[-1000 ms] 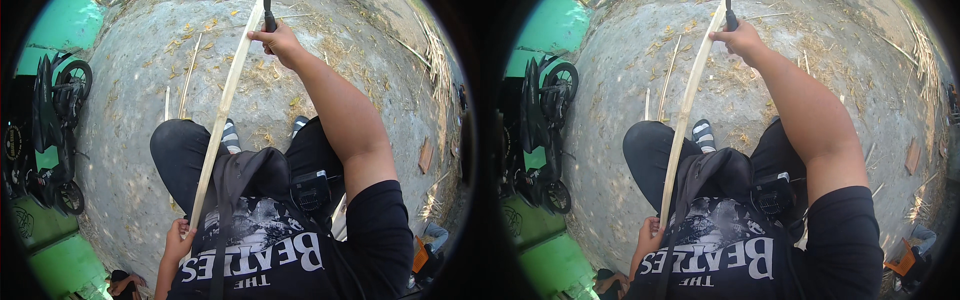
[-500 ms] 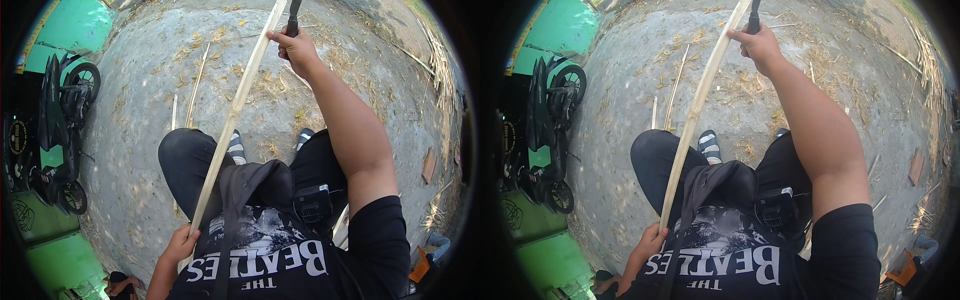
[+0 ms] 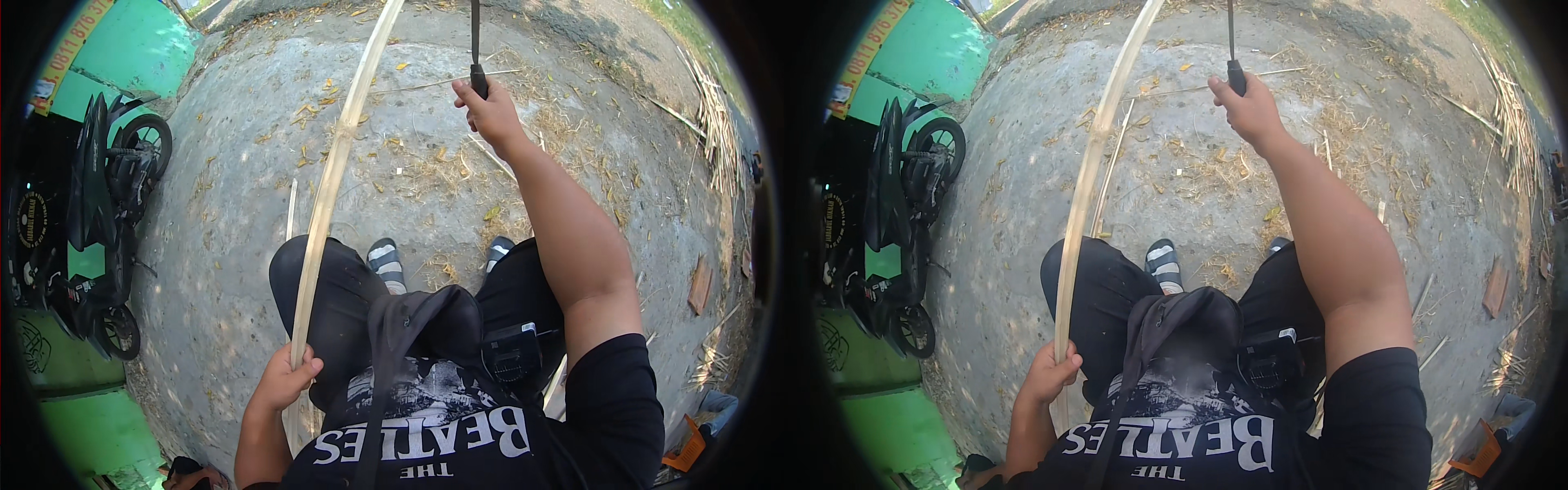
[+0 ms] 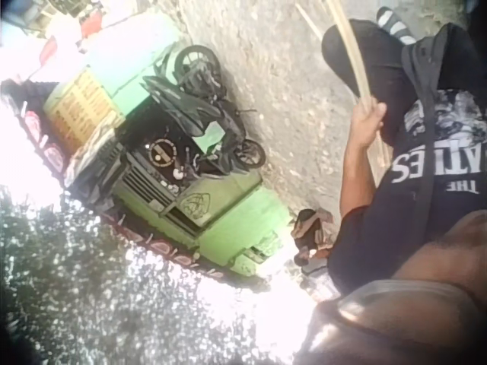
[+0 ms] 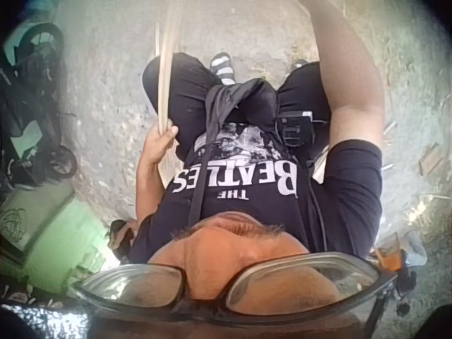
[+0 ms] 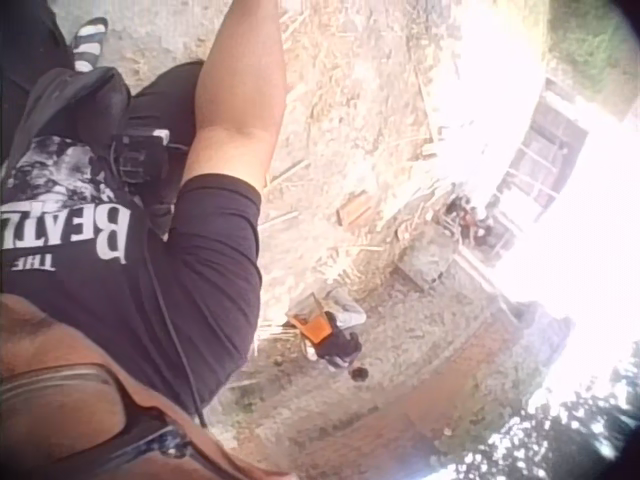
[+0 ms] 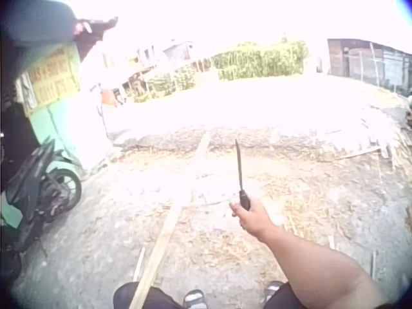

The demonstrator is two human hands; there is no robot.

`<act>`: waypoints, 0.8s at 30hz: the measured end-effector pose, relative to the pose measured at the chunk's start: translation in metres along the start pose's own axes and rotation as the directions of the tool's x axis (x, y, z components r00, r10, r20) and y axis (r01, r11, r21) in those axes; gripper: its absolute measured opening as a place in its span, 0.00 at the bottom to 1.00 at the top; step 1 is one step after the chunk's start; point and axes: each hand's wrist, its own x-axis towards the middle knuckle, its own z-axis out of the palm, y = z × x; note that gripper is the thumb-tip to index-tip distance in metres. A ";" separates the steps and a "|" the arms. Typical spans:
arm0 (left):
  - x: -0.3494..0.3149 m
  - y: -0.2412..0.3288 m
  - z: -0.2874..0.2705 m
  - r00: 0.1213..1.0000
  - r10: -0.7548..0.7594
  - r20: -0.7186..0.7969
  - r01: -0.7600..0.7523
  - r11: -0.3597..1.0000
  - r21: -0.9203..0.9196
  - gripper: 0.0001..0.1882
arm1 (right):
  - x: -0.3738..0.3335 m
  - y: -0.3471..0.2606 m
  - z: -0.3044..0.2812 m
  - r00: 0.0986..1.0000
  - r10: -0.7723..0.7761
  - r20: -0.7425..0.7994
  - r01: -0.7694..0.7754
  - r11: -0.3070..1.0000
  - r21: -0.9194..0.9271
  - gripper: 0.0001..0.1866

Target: The person thins bamboo strips by holding them by hand and scraping along their length with a knife.

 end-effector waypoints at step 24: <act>0.177 0.110 0.054 0.980 0.156 0.126 -0.152 0.987 -0.045 0.16 | -0.063 -0.046 0.074 0.731 0.166 0.661 0.479 0.565 -0.672 0.26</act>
